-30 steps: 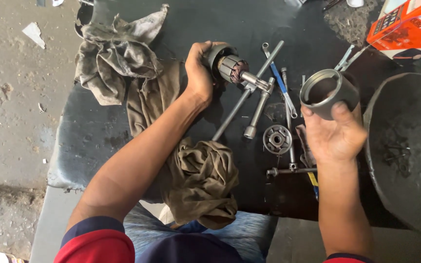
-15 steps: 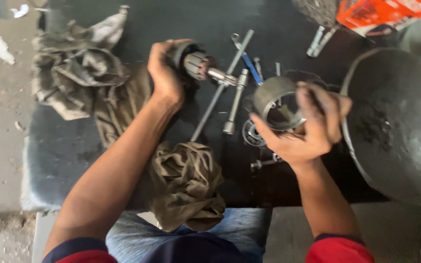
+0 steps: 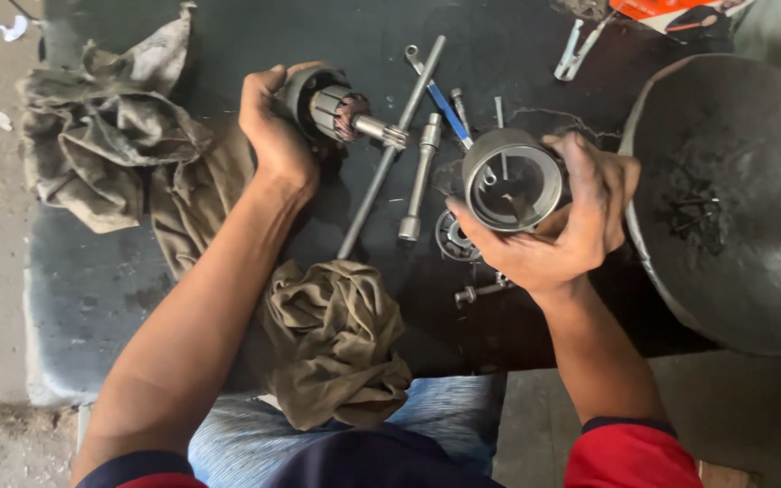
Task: The person cleans a cylindrical motor component with a rag, then uses a socket wrench to tighten a nut on the shaft. They insert a bearing into the housing, align and insert the rotor, and finally fit a cylindrical metal casing over the assembly.
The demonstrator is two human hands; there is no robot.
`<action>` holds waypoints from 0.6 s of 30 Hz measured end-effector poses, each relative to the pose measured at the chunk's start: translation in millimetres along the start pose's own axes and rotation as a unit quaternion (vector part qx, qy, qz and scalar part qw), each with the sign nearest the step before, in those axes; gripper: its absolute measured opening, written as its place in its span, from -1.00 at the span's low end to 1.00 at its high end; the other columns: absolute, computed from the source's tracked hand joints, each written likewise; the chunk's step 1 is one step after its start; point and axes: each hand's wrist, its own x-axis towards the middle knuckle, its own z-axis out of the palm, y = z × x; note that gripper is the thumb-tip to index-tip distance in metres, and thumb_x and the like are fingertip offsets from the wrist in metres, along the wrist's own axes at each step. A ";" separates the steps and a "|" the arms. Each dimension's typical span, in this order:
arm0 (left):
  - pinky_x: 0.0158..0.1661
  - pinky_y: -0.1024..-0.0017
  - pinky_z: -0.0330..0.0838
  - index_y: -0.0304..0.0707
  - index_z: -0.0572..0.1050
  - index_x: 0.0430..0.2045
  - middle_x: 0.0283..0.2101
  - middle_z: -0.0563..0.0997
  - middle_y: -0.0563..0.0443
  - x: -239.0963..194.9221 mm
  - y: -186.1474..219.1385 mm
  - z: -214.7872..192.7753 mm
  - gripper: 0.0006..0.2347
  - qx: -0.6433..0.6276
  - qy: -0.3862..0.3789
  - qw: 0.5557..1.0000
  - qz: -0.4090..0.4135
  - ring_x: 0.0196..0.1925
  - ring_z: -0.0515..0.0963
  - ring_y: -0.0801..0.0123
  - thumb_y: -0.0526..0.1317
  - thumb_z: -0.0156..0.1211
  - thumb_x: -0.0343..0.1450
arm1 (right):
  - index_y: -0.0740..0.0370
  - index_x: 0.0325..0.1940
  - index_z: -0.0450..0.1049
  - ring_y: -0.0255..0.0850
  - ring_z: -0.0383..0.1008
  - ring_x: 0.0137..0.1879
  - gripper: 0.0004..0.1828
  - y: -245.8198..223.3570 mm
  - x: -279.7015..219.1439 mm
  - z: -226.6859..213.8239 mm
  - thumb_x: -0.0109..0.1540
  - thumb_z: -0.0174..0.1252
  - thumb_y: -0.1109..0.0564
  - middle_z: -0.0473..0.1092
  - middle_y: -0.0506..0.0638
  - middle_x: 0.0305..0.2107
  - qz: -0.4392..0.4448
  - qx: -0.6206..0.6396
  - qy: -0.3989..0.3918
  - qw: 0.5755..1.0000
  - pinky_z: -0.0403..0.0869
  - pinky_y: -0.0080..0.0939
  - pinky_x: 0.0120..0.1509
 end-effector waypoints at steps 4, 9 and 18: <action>-0.22 0.25 0.56 -0.50 0.51 -0.22 -0.30 0.64 -0.25 -0.4 -1.5 1.6 -0.56 0.001 0.024 1.000 -0.005 -0.31 0.64 0.10 0.01 -0.16 0.42 | 0.44 0.29 0.32 0.04 0.46 -0.03 -0.05 -2.4 2.1 3.7 0.11 0.62 -0.19 0.49 0.16 -0.14 -0.013 0.019 0.005 1.000 0.40 0.09 0.10; -0.19 0.21 0.62 -0.49 0.49 -0.26 -0.30 0.61 -0.28 -2.7 -0.6 10.4 -0.56 -0.027 -0.006 1.000 -0.011 -0.30 0.67 0.04 0.01 -0.15 0.37 | 0.47 0.30 0.32 0.07 0.47 -0.02 -0.09 -4.7 2.1 4.7 0.17 0.55 -0.20 0.51 0.21 -0.18 -0.021 0.028 0.001 0.999 0.44 0.09 0.14; -0.62 0.38 0.34 -0.28 0.56 -0.24 -0.41 0.62 -0.09 -4.9 0.8 9.0 -0.57 0.054 0.041 0.996 -0.055 -0.53 0.55 0.26 0.08 -0.15 0.39 | 0.44 0.26 0.33 0.10 0.49 -0.05 -0.15 -14.0 -0.9 6.3 0.18 0.50 -0.21 0.50 0.21 -0.18 -0.023 0.025 -0.040 0.999 0.48 0.09 0.11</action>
